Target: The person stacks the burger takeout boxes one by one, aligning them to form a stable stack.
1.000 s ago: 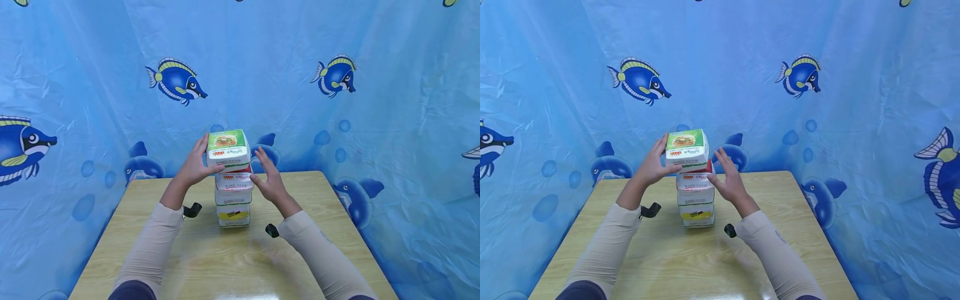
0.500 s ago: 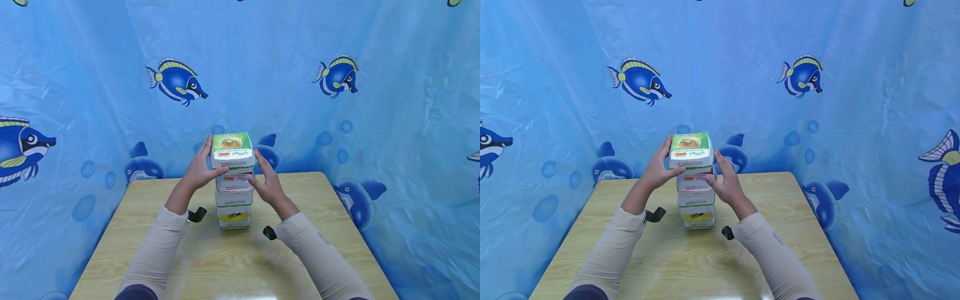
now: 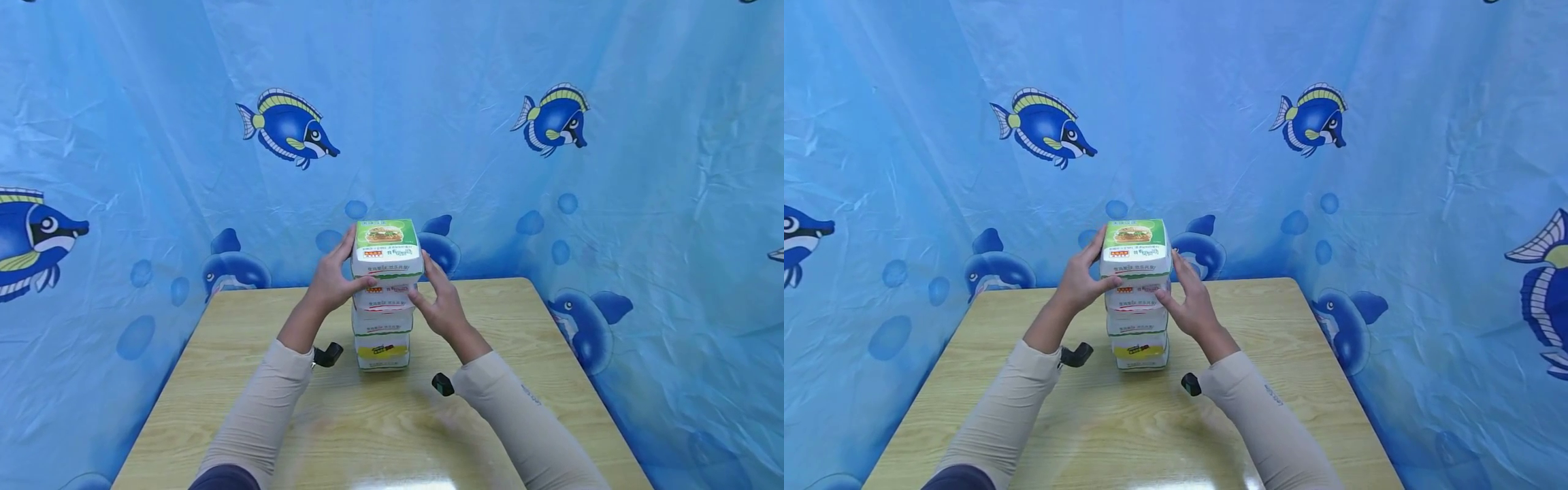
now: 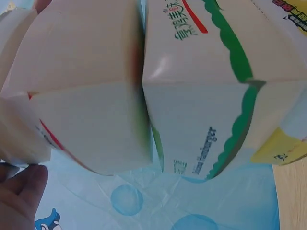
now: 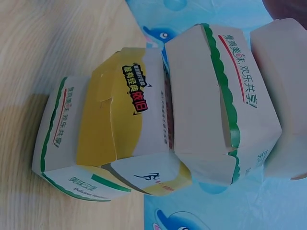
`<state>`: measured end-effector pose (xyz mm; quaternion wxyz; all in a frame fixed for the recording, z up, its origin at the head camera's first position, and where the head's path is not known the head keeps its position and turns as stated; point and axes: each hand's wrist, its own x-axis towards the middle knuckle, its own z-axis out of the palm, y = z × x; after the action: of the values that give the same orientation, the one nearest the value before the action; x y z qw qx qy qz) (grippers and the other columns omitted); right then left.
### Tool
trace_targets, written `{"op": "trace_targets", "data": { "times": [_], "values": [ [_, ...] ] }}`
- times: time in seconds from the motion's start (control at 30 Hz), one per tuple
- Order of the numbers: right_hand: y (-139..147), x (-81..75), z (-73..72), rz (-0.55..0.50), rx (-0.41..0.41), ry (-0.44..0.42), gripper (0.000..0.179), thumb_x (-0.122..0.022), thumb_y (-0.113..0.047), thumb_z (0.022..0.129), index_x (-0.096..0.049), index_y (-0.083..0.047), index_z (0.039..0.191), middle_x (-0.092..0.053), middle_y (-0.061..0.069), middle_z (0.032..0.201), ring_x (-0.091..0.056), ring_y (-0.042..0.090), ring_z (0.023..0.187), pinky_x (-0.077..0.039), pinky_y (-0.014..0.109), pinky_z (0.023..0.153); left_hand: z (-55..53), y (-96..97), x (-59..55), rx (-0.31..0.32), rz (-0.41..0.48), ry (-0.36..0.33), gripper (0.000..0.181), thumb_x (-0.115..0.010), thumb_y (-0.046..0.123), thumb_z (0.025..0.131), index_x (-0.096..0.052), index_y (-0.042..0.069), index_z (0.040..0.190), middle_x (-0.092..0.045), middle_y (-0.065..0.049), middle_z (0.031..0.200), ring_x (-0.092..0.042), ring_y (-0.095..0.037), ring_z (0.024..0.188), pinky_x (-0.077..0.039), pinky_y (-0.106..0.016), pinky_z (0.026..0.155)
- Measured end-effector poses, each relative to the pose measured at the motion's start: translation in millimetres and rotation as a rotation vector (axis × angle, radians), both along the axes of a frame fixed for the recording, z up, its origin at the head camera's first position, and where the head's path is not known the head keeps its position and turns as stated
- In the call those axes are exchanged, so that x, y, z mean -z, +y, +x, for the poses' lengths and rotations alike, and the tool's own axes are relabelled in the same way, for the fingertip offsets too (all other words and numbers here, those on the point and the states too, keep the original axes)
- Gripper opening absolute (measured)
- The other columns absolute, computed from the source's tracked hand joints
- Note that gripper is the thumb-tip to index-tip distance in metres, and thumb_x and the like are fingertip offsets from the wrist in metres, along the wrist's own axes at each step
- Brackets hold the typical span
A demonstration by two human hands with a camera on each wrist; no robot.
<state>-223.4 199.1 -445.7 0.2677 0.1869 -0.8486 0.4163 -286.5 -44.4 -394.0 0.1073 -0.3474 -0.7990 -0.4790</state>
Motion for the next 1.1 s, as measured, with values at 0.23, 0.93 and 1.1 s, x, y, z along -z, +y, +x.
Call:
{"op": "trace_targets", "data": {
  "times": [0.23, 0.93, 1.1],
  "values": [
    [3, 1.4, -3.2, -0.025, -0.019, 0.055, 0.085, -0.043, -0.069, 0.092, -0.021, -0.019, 0.157, -0.032, 0.006, 0.156, -0.024, 0.032, 0.143, -0.027, 0.065, 0.105, -1.5, -6.6, -0.4, 0.133, -0.034, 0.011, 0.111, -0.059, 0.073, 0.080, -0.001, 0.019, 0.158, -0.003, 0.001, 0.162, -0.027, -0.024, 0.142, -0.024, -0.060, 0.109],
    [3, 9.7, -3.0, -0.011, -0.013, 0.065, 0.080, -0.041, -0.064, 0.095, -0.025, -0.015, 0.156, -0.032, 0.002, 0.156, -0.029, 0.028, 0.141, -0.027, 0.062, 0.107, 1.4, -16.9, -1.8, 0.166, 0.016, 0.006, 0.096, -0.063, 0.061, 0.086, -0.020, 0.011, 0.156, -0.016, -0.007, 0.161, -0.030, -0.027, 0.141, -0.029, -0.053, 0.110],
    [3, 13.8, -3.7, -0.013, -0.020, 0.053, 0.078, -0.043, -0.061, 0.097, -0.025, -0.012, 0.156, -0.032, 0.007, 0.156, -0.027, 0.029, 0.142, -0.026, 0.064, 0.107, -8.3, -16.6, 9.6, 0.135, 0.013, 0.024, 0.099, -0.058, 0.071, 0.082, -0.022, 0.017, 0.156, -0.019, -0.010, 0.160, -0.028, -0.024, 0.142, -0.031, -0.054, 0.108]
  ]
}}
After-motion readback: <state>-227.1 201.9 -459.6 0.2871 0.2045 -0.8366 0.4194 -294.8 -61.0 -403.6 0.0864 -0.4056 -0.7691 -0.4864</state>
